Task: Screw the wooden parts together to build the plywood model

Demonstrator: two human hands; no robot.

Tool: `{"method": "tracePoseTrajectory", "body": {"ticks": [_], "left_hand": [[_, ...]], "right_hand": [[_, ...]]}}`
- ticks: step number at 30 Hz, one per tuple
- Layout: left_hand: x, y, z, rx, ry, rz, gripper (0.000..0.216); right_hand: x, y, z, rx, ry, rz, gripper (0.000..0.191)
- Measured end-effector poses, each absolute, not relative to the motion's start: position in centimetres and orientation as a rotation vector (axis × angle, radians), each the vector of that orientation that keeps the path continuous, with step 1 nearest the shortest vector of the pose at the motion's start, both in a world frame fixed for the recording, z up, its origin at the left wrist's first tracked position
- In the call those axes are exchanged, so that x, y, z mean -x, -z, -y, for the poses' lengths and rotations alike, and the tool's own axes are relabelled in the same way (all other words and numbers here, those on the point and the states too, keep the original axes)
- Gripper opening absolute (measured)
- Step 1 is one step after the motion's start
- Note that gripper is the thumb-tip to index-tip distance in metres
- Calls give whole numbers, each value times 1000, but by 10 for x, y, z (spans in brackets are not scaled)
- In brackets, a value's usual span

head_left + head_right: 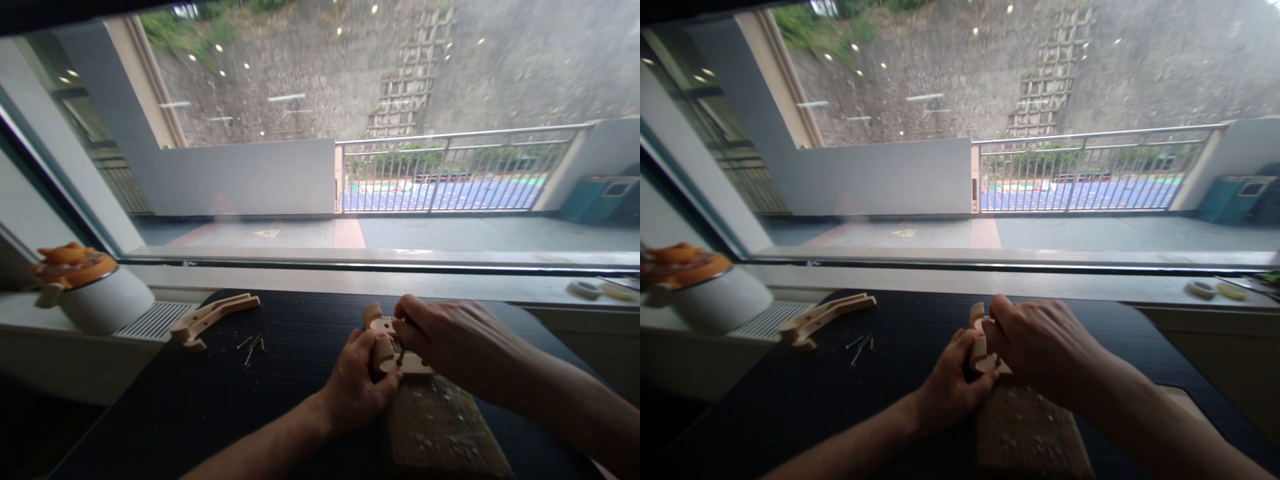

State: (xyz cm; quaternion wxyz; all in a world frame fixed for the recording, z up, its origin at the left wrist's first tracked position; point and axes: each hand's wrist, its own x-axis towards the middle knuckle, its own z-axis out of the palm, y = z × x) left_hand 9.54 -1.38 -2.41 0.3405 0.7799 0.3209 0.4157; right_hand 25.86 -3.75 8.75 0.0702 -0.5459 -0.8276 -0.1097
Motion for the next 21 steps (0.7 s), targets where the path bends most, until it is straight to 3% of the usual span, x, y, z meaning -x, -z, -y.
{"method": "tracePoseTrajectory", "body": {"ticks": [5,12,21], "left_hand": [[-87,17,10,-1925,-903,-742,56],[-90,25,-3,-1961,-1059,-853,41],[-101,30,-11,-1980,-1150,-1100,39]], "right_hand": [[-262,-90,43,1691,119,2441,21],[-261,-90,24,1728,93,2369,18],[-252,-91,0,1698,50,2281,21]]}}
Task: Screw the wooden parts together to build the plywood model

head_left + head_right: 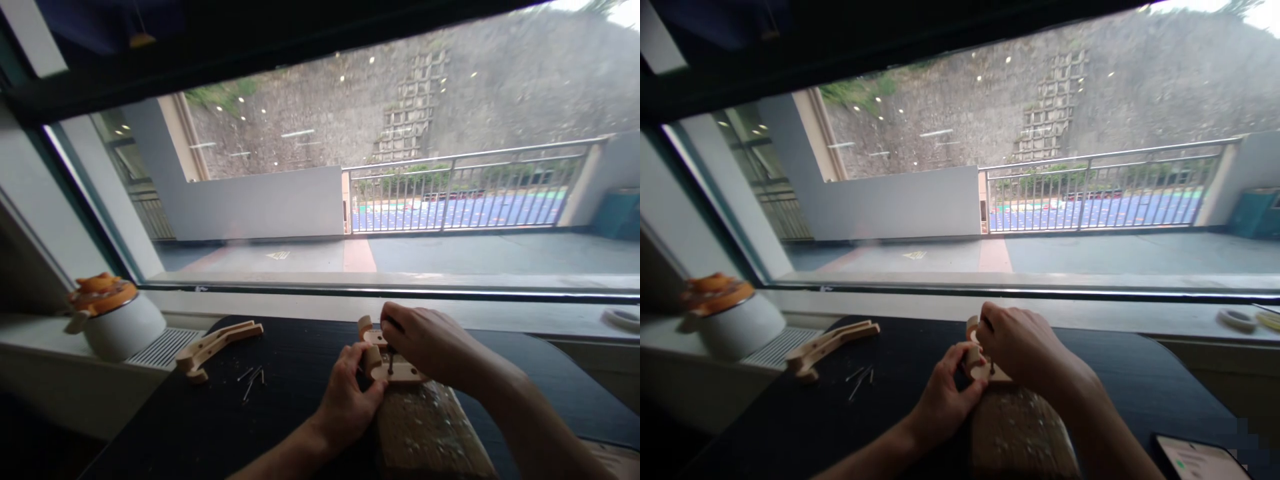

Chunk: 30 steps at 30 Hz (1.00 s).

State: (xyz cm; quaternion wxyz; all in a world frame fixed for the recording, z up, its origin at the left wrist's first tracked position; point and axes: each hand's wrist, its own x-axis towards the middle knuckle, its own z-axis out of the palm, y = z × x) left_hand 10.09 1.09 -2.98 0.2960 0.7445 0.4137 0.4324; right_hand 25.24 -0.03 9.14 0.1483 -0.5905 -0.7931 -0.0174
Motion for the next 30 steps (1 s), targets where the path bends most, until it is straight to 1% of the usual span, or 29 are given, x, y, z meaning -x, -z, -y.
{"method": "tracePoseTrajectory", "body": {"ticks": [2,4,7,8,10,12,15,22,24,27,30], "left_hand": [[-100,26,-10,-1964,-1136,-1133,38],[-95,13,-12,-1962,-1029,-1107,43],[-84,-22,-20,-2065,-740,-952,61],[-82,-35,-23,-2113,-676,-935,60],[-83,-57,-31,-2187,-549,-921,42],[-89,-69,-39,-2207,-442,-880,28],[-98,-68,-47,-2177,-332,-872,23],[-97,-50,-47,-2070,-413,-783,27],[-96,-48,-48,-2074,-422,-768,28],[-95,-46,-50,-2128,-439,-754,26],[-95,-44,-50,-2126,-446,-770,26]], "right_hand": [[-254,-90,1,1688,10,2264,21],[-256,-88,3,1680,-17,2246,21],[-259,-86,5,1650,-26,2235,22],[-259,-86,6,1635,-28,2234,22],[-259,-86,6,1611,-37,2242,23],[-258,-87,5,1621,-49,2243,25],[-257,-86,4,1657,-52,2228,27],[-257,-83,2,1675,-13,2231,23],[-260,-85,1,1663,-36,2202,19],[-265,-88,0,1582,-53,2129,15],[-267,-88,-1,1456,-107,2147,18]]}}
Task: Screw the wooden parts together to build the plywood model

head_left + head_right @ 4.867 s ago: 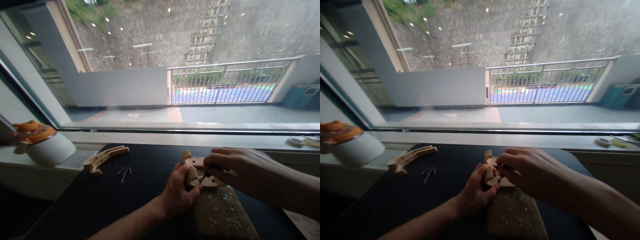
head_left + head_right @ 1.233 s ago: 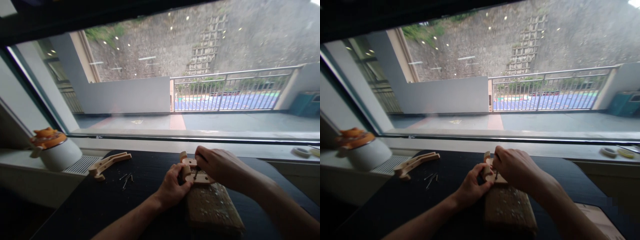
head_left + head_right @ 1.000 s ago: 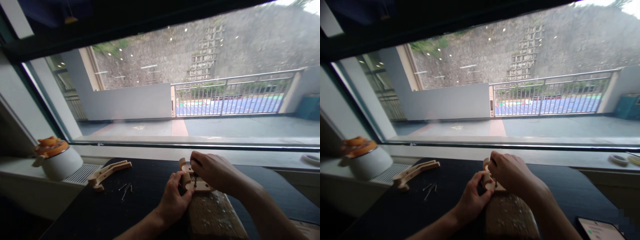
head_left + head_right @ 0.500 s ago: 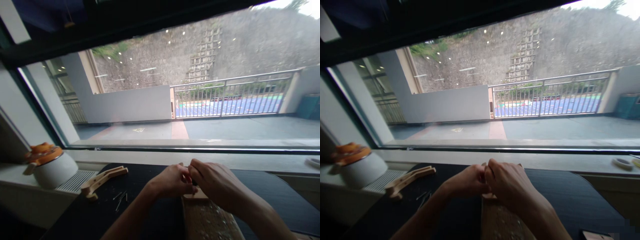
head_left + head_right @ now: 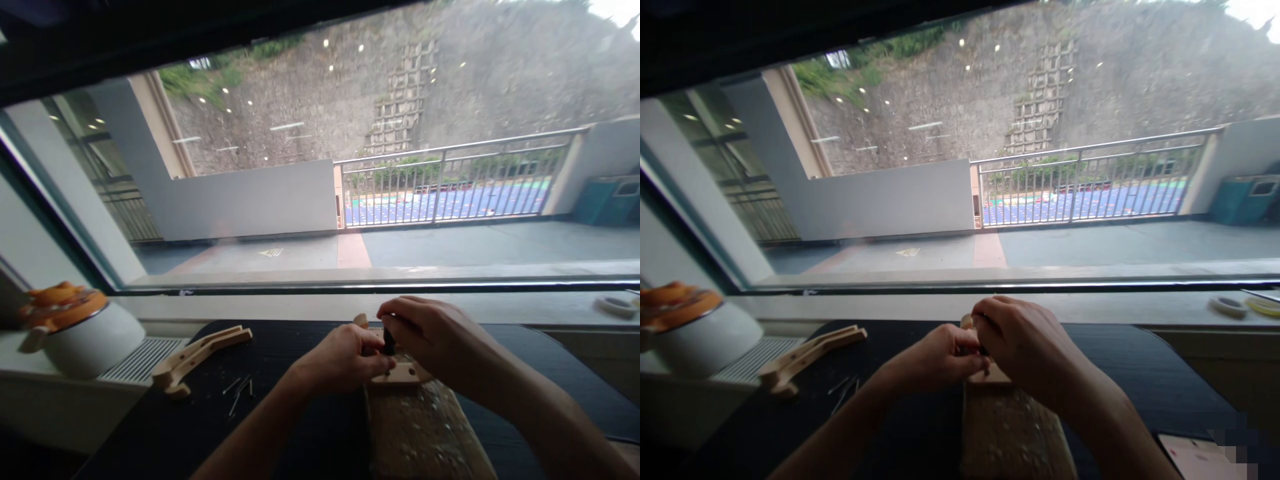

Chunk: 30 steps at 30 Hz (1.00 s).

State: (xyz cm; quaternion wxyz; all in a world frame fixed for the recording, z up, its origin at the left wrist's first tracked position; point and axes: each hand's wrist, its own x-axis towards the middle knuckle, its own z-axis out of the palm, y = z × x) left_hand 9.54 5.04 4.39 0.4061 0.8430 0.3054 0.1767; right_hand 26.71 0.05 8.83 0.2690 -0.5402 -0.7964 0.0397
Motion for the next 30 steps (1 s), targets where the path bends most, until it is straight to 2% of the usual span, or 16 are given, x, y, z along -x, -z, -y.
{"method": "tracePoseTrajectory", "body": {"ticks": [6,17,22,25,30], "left_hand": [[-100,-36,-51,-1998,-507,-745,28],[-104,-36,-48,-2013,-523,-722,31],[-102,-39,-49,-2002,-486,-696,28],[-100,-43,-48,-1971,-472,-659,25],[-101,-46,-47,-1950,-472,-679,26]], "right_hand": [[-266,-87,-3,1435,-183,2120,18],[-267,-87,-8,1652,-78,1994,21],[-271,-88,1,1478,-186,2085,16],[-273,-89,4,1326,-268,2127,22],[-273,-90,2,1339,-269,2111,19]]}}
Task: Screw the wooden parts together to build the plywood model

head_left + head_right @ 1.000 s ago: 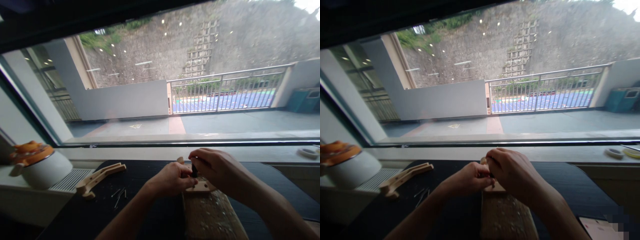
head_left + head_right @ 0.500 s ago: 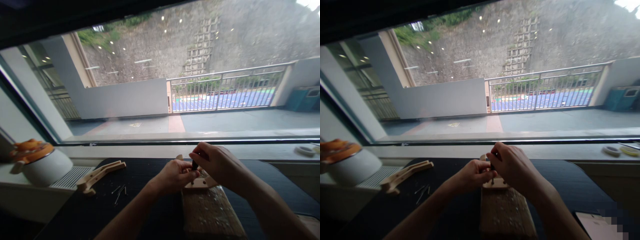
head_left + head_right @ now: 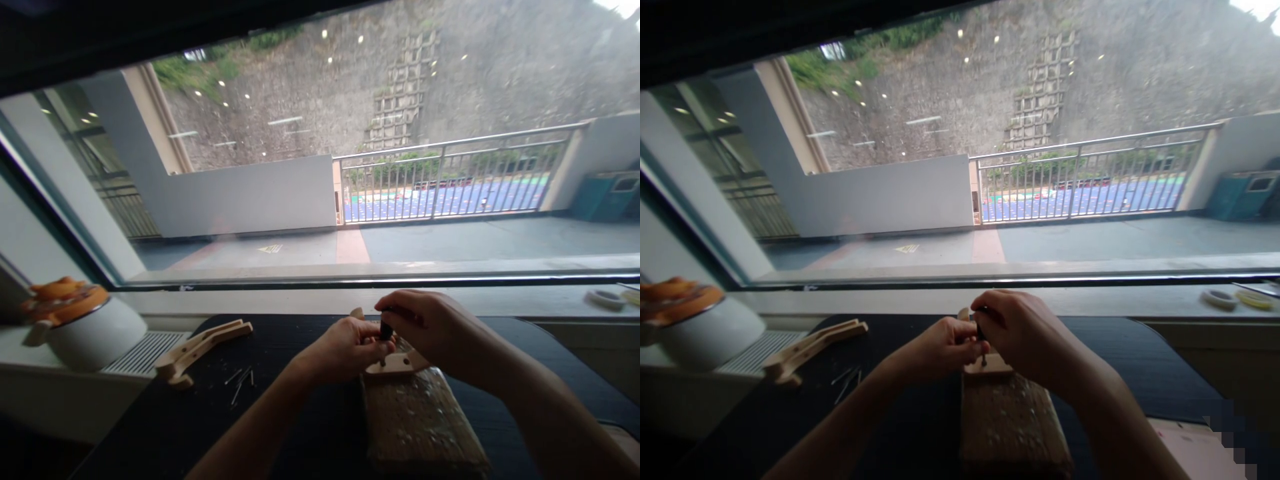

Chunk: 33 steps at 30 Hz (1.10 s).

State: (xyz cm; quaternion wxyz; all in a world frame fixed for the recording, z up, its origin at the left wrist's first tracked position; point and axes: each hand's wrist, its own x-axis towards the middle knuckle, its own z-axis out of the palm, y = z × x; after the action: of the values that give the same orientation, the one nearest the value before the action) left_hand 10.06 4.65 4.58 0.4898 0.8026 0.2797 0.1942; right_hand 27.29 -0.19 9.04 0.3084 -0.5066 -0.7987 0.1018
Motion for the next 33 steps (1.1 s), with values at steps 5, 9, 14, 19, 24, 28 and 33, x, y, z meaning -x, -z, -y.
{"method": "tracePoseTrajectory", "body": {"ticks": [5,9,14,19,24,28,33], "left_hand": [[-101,-46,-45,-2033,-463,-745,25],[-100,-46,-44,-2040,-489,-746,24],[-98,-48,-45,-2026,-434,-672,26],[-96,-54,-44,-2010,-440,-622,23],[-97,-52,-43,-2033,-422,-688,24],[-98,-51,-42,-2065,-435,-707,22],[-98,-50,-41,-2098,-433,-777,25]], "right_hand": [[-270,-91,-2,1459,-207,2089,17],[-269,-90,-3,1530,-181,2053,20],[-272,-90,0,1485,-330,2074,21],[-274,-90,2,1316,-457,2097,22],[-276,-87,-1,1370,-511,2039,21],[-275,-87,-2,1428,-415,2016,19],[-270,-86,-4,1467,-387,1965,21]]}}
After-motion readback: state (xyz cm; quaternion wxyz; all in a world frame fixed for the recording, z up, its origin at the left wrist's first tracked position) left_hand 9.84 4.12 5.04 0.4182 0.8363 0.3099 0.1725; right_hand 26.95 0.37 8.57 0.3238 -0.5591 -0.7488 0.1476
